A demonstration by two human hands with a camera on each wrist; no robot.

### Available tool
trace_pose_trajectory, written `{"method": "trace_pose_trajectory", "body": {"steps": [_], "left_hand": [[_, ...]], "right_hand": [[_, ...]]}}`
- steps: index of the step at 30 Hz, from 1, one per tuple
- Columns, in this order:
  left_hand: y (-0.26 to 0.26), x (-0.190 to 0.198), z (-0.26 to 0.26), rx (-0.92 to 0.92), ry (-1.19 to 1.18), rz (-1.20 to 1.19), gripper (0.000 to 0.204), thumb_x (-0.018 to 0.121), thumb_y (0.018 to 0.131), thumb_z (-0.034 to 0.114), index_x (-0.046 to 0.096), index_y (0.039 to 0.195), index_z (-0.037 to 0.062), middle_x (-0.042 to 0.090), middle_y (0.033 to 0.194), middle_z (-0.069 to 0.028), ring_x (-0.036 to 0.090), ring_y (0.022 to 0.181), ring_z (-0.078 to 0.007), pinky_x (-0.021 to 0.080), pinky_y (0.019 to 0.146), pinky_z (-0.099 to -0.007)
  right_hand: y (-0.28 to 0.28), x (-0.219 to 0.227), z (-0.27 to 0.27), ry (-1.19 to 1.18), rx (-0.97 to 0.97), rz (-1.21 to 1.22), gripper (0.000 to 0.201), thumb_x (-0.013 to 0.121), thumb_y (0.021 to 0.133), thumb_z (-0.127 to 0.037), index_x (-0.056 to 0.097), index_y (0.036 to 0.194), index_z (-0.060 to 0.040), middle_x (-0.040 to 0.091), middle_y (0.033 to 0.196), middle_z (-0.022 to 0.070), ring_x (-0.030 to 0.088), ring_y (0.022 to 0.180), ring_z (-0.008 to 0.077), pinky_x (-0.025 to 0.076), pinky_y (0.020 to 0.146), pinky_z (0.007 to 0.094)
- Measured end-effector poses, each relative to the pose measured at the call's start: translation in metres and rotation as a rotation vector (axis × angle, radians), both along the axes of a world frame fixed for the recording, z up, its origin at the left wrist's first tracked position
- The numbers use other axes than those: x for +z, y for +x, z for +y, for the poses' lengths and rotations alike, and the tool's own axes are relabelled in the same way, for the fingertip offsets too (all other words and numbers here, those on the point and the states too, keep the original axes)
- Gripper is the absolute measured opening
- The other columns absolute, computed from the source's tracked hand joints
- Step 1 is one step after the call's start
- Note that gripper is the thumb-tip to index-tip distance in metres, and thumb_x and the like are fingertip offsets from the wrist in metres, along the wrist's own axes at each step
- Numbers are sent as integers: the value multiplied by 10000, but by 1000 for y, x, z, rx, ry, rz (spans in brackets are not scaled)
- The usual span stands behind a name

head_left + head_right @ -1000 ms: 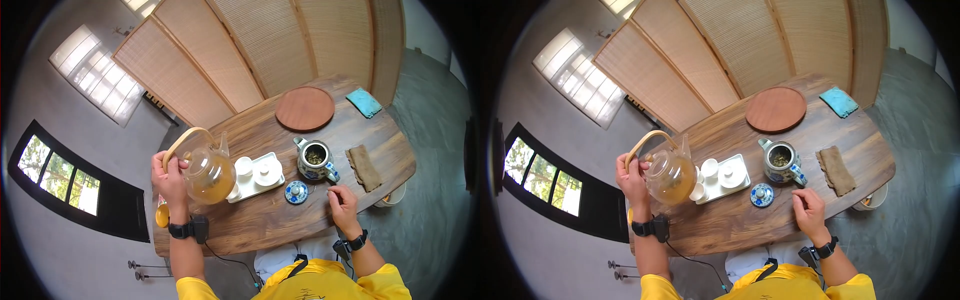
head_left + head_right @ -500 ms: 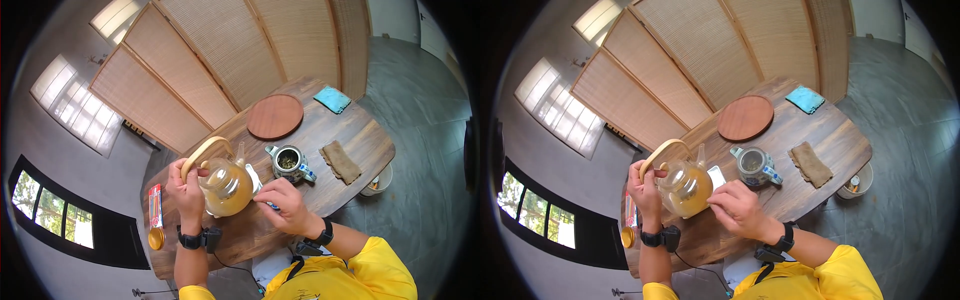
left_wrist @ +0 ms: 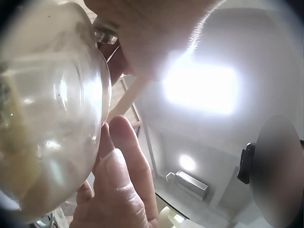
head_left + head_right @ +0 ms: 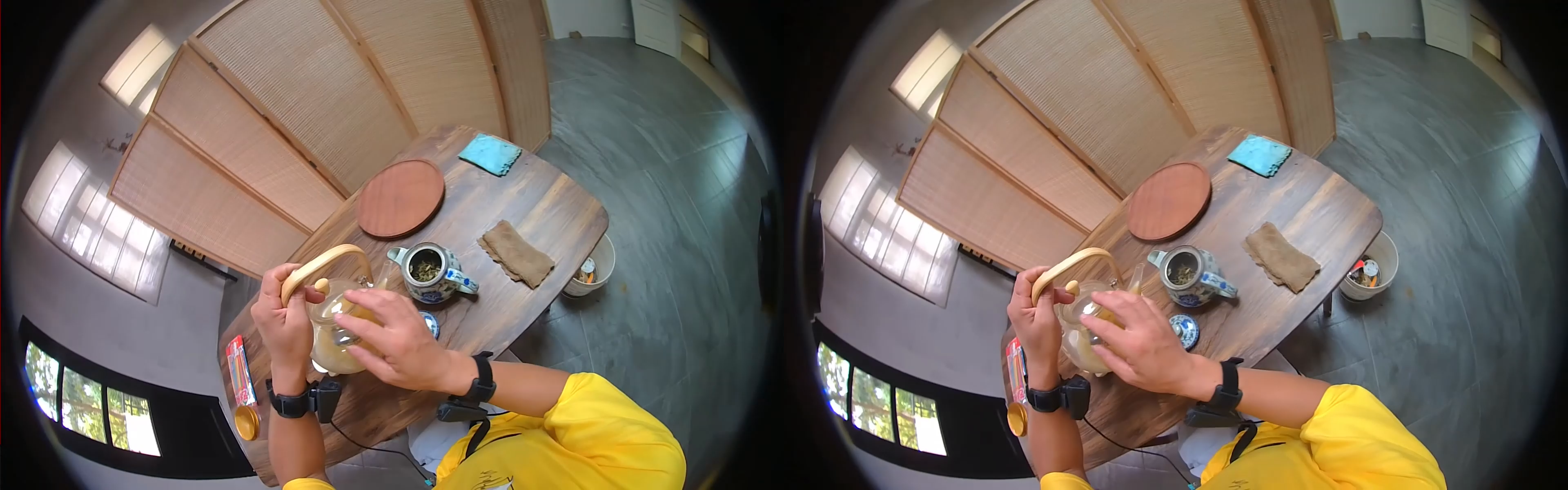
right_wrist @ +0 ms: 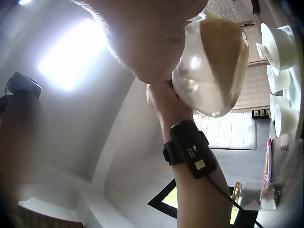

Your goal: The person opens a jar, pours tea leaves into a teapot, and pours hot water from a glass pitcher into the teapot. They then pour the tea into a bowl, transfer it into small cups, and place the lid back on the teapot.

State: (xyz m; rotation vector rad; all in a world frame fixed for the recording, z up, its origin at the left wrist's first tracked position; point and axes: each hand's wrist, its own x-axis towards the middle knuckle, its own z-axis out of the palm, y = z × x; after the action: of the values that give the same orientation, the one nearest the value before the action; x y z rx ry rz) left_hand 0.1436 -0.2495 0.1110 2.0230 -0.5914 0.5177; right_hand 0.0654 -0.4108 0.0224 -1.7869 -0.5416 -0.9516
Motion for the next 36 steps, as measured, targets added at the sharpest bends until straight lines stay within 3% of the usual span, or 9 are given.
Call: {"method": "trace_pose_trajectory", "body": {"steps": [7, 10, 17, 36], "left_hand": [[20, -4, -17, -53, 99, 31, 155, 547, 1047, -24, 656, 1157, -16, 702, 891, -46, 711, 741, -113, 586, 710, -253], [26, -5, -24, -59, 73, 41, 176, 564, 1006, -40, 670, 1144, -9, 763, 824, -80, 756, 747, -138, 575, 704, -267], [27, -2, -30, -65, 136, 28, 157, 561, 1018, -42, 666, 1130, -8, 757, 800, -84, 753, 728, -136, 568, 691, -262], [27, 18, -36, -59, 354, 35, 226, 545, 984, -68, 685, 1148, 0, 772, 782, -117, 774, 738, -166, 570, 680, -289]], "right_hand": [[4, -7, -2, 37, -75, 26, 485, 749, 904, -203, 644, 1353, -51, 550, 1445, 213, 511, 1365, 422, 420, 1149, 519], [5, -10, -4, 60, -65, 52, 481, 745, 911, -203, 641, 1355, -50, 547, 1452, 217, 503, 1372, 427, 412, 1156, 520], [4, -12, -7, 95, -79, 53, 538, 779, 866, -170, 656, 1381, -81, 555, 1472, 191, 531, 1349, 398, 441, 1124, 507], [4, -12, -9, 158, 2, 68, 543, 770, 886, -153, 629, 1400, -52, 537, 1479, 205, 515, 1352, 414, 434, 1147, 498]]}}
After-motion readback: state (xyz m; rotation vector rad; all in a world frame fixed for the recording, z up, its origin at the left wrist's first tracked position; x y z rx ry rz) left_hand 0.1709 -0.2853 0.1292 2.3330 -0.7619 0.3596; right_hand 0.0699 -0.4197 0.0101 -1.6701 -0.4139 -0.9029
